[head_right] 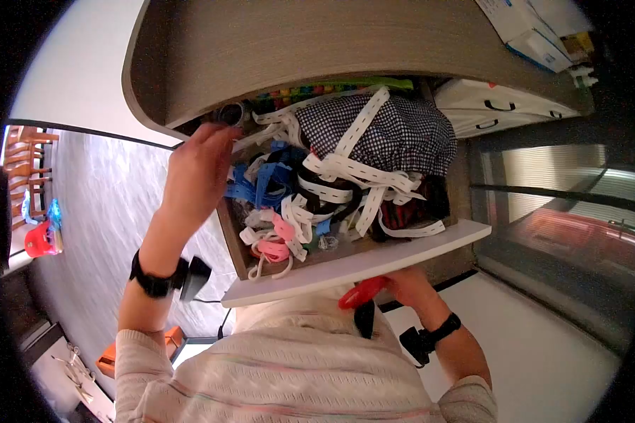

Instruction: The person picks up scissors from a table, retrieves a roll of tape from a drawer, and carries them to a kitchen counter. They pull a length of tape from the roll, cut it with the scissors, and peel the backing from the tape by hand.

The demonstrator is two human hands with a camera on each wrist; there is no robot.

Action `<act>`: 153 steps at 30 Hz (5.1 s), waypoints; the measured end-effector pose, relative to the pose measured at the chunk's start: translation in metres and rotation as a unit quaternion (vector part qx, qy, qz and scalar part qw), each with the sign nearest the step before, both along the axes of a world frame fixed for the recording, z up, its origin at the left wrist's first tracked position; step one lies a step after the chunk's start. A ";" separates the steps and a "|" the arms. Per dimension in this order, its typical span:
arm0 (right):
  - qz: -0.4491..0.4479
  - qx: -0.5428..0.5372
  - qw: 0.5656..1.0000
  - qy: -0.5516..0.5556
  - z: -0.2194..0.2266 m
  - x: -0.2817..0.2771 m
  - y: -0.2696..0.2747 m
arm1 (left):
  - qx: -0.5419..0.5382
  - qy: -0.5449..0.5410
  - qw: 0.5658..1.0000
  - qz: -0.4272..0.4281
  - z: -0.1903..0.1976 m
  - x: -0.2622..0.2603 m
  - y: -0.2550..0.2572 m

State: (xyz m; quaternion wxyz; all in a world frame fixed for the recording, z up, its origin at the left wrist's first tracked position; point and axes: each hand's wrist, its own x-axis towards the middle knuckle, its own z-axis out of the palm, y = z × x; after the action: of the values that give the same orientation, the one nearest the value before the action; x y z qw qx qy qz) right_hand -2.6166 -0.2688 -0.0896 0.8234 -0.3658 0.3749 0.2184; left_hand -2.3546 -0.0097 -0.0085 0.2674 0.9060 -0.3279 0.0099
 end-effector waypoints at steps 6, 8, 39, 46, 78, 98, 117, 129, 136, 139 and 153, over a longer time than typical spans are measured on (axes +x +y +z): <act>-0.021 0.029 0.999 -0.032 -0.010 -0.010 -0.003 | 0.218 0.014 0.971 0.099 -0.034 0.038 -0.027; -0.008 0.026 0.999 -0.036 -0.008 -0.007 -0.002 | 0.239 0.019 0.964 0.112 -0.032 0.043 -0.032; 0.014 0.061 0.989 -0.135 -0.029 0.006 -0.005 | -0.660 0.459 0.591 0.060 0.054 -0.078 0.082; -0.017 0.034 0.986 -0.163 -0.036 0.044 -0.003 | -0.725 0.421 0.541 0.065 0.062 -0.135 0.131; 0.290 -0.285 0.913 0.022 -0.099 0.192 0.407 | -0.821 0.296 0.440 0.212 -0.035 -0.074 0.661; 0.747 0.031 0.584 -0.315 0.101 0.607 1.028 | -0.724 0.172 0.559 0.367 0.006 0.135 0.902; 0.441 -0.094 0.820 -0.352 0.090 0.918 1.151 | -0.700 0.398 0.557 0.203 -0.031 0.554 1.098; 0.439 -0.044 0.838 -0.321 0.119 1.177 1.171 | -0.713 0.403 0.549 0.169 -0.006 0.810 1.122; 0.399 -0.088 0.866 -0.289 0.113 1.306 1.186 | -0.646 0.432 0.620 0.105 -0.003 0.976 1.145; 0.402 -0.119 0.875 -0.244 0.116 1.374 1.182 | -0.601 0.436 0.664 0.087 -0.001 1.060 1.150; 0.041 -0.167 0.959 -0.223 0.089 1.605 1.109 | -0.482 0.430 0.763 0.006 -0.013 1.386 1.079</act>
State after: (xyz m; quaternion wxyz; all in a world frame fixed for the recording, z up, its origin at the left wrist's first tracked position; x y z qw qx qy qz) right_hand -1.0119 0.8401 -0.0005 0.8034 -0.5529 0.1977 0.0992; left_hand -0.9681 1.0697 -0.0212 0.7816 0.5691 -0.1250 -0.2228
